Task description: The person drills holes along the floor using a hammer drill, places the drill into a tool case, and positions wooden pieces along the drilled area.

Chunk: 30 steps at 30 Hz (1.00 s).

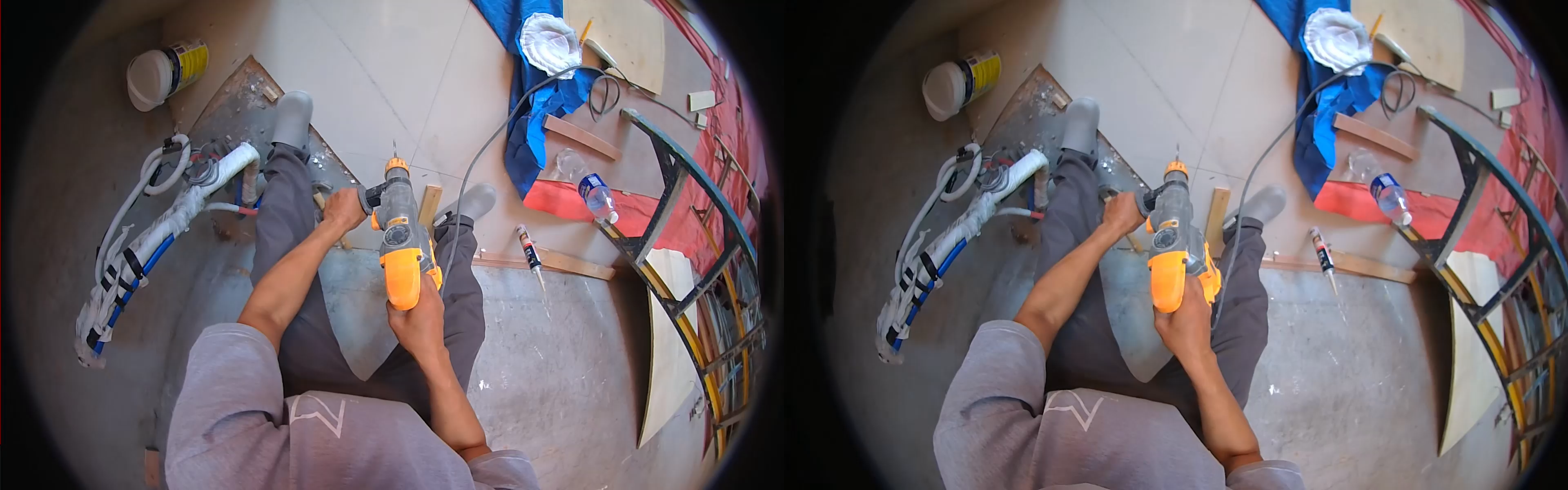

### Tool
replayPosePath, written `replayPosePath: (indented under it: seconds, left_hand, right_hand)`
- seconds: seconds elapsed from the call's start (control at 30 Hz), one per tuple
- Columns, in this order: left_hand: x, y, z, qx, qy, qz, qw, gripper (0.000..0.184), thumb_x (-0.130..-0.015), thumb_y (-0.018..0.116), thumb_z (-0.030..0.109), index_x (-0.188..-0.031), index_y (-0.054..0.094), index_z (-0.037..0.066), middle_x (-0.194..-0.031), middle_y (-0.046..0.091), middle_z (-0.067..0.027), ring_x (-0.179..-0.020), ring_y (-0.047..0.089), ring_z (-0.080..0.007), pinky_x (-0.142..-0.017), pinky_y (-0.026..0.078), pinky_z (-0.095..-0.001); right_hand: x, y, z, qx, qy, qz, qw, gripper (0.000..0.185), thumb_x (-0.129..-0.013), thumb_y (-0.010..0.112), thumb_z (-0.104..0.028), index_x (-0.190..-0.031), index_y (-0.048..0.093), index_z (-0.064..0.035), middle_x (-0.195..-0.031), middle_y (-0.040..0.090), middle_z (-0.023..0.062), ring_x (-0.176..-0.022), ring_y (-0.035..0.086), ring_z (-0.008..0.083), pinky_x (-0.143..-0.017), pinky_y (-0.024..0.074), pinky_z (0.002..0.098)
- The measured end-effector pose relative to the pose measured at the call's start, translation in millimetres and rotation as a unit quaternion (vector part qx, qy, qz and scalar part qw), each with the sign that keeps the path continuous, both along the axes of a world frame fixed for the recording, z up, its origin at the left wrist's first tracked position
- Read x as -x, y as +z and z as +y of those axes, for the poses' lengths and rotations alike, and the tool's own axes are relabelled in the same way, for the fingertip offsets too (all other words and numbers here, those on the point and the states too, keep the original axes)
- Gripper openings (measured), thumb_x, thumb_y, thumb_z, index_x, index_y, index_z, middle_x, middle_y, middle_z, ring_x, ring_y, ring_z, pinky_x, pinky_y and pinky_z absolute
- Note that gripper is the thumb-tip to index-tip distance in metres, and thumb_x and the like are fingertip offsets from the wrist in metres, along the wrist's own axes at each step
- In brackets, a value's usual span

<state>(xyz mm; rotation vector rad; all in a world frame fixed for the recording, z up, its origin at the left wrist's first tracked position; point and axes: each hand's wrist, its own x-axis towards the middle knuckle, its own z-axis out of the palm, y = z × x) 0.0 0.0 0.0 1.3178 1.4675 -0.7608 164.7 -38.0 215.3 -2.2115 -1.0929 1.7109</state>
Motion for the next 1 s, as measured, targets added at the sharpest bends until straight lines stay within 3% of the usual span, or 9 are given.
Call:
replayPosePath:
  seconds: [0.27, 0.37, 0.57, 0.7, 0.73, 0.83, 0.9, 0.93, 1.0]
  left_hand:
    - [-9.1, -19.6, -19.7, -0.026, 0.021, -0.028, 0.999, 0.024, -0.077, 0.061, 0.023, -0.084, 0.069, 0.002, -0.086, 0.067, -0.0227, -0.085, 0.065, -0.0399, -0.075, 0.052, -0.0474]
    - [-5.7, -19.5, -19.9, -0.004, 0.010, -0.028, 1.000, 0.026, -0.075, 0.063, 0.022, -0.090, 0.068, 0.002, -0.090, 0.067, -0.0234, -0.089, 0.064, -0.0407, -0.078, 0.051, -0.0476]
    - [16.3, -20.0, 6.6, 0.043, 0.003, -0.179, 0.983, 0.047, -0.072, 0.071, 0.033, -0.109, 0.061, 0.006, -0.098, 0.065, -0.0212, -0.095, 0.061, -0.0383, -0.082, 0.048, -0.0438]
    - [11.1, 7.4, 43.0, 0.055, -0.026, -0.188, 0.980, 0.049, -0.070, 0.073, 0.035, -0.107, 0.061, 0.006, -0.098, 0.065, -0.0209, -0.094, 0.061, -0.0378, -0.081, 0.048, -0.0423]
    - [8.1, 16.0, 51.6, 0.051, -0.045, -0.178, 0.982, 0.041, -0.074, 0.071, 0.029, -0.104, 0.061, 0.003, -0.096, 0.065, -0.0203, -0.092, 0.062, -0.0371, -0.080, 0.048, -0.0422]
    - [3.0, 47.1, 55.0, -0.253, -0.107, -0.236, 0.932, 0.029, -0.078, 0.069, 0.019, -0.099, 0.061, 0.001, -0.095, 0.065, -0.0179, -0.086, 0.062, -0.0367, -0.075, 0.049, -0.0424]
    - [-1.1, 86.2, 62.9, -0.320, -0.025, -0.263, 0.910, 0.025, -0.081, 0.067, 0.014, -0.100, 0.061, 0.000, -0.094, 0.065, -0.0153, -0.085, 0.062, -0.0331, -0.074, 0.049, -0.0396]
    - [-2.7, 108.0, 64.5, -0.353, 0.018, -0.276, 0.894, 0.022, -0.082, 0.066, 0.011, -0.101, 0.061, 0.000, -0.094, 0.064, -0.0141, -0.084, 0.062, -0.0314, -0.073, 0.049, -0.0382]
    - [-3.6, 144.1, 58.6, -0.085, 0.186, -0.252, 0.946, 0.024, -0.084, 0.066, 0.012, -0.104, 0.061, 0.000, -0.096, 0.064, -0.0121, -0.086, 0.062, -0.0248, -0.075, 0.048, -0.0349]
  right_hand:
    - [-10.0, -9.5, -11.3, -0.001, -0.012, -0.029, 1.000, 0.035, -0.071, 0.068, -0.003, -0.104, 0.058, -0.0034, -0.094, 0.060, 0.0182, -0.091, 0.058, 0.0413, -0.077, 0.0483, 0.0446]
    - [-14.1, -6.7, -13.2, 0.002, -0.018, -0.014, 1.000, 0.036, -0.070, 0.067, -0.002, -0.106, 0.058, -0.0037, -0.095, 0.061, 0.0183, -0.091, 0.059, 0.0407, -0.078, 0.0490, 0.0426]
    - [-30.5, 0.8, -18.8, -0.009, -0.065, 0.015, 0.998, 0.032, -0.069, 0.066, 0.000, -0.100, 0.060, -0.0009, -0.093, 0.063, 0.0176, -0.087, 0.062, 0.0378, -0.077, 0.0497, 0.0373]
    - [-32.2, 13.1, -17.4, -0.020, -0.109, 0.008, 0.994, 0.030, -0.069, 0.068, 0.001, -0.099, 0.061, 0.0016, -0.089, 0.065, 0.0164, -0.082, 0.066, 0.0300, -0.075, 0.0495, 0.0324]
    - [-32.1, 16.3, -19.0, -0.003, -0.128, 0.008, 0.992, 0.029, -0.070, 0.068, 0.001, -0.099, 0.062, 0.0023, -0.090, 0.066, 0.0154, -0.082, 0.066, 0.0277, -0.075, 0.0496, 0.0316]
    - [-33.4, 24.8, -25.4, 0.041, -0.204, 0.017, 0.978, 0.025, -0.074, 0.067, 0.000, -0.099, 0.062, 0.0041, -0.091, 0.068, 0.0123, -0.082, 0.067, 0.0215, -0.075, 0.0498, 0.0292]
    - [-33.8, 28.3, -26.1, 0.060, -0.284, 0.036, 0.956, 0.021, -0.077, 0.066, 0.000, -0.098, 0.063, 0.0051, -0.092, 0.069, 0.0100, -0.083, 0.067, 0.0187, -0.076, 0.0499, 0.0276]
    - [-34.7, 34.0, -20.6, 0.067, -0.319, 0.066, 0.943, 0.026, -0.079, 0.062, 0.005, -0.105, 0.062, 0.0047, -0.095, 0.067, 0.0095, -0.082, 0.066, 0.0198, -0.075, 0.0513, 0.0283]
    - [-41.3, 39.1, -20.8, 0.067, -0.426, 0.134, 0.892, 0.034, -0.079, 0.059, 0.008, -0.113, 0.057, 0.0045, -0.097, 0.065, 0.0117, -0.082, 0.066, 0.0207, -0.074, 0.0527, 0.0298]
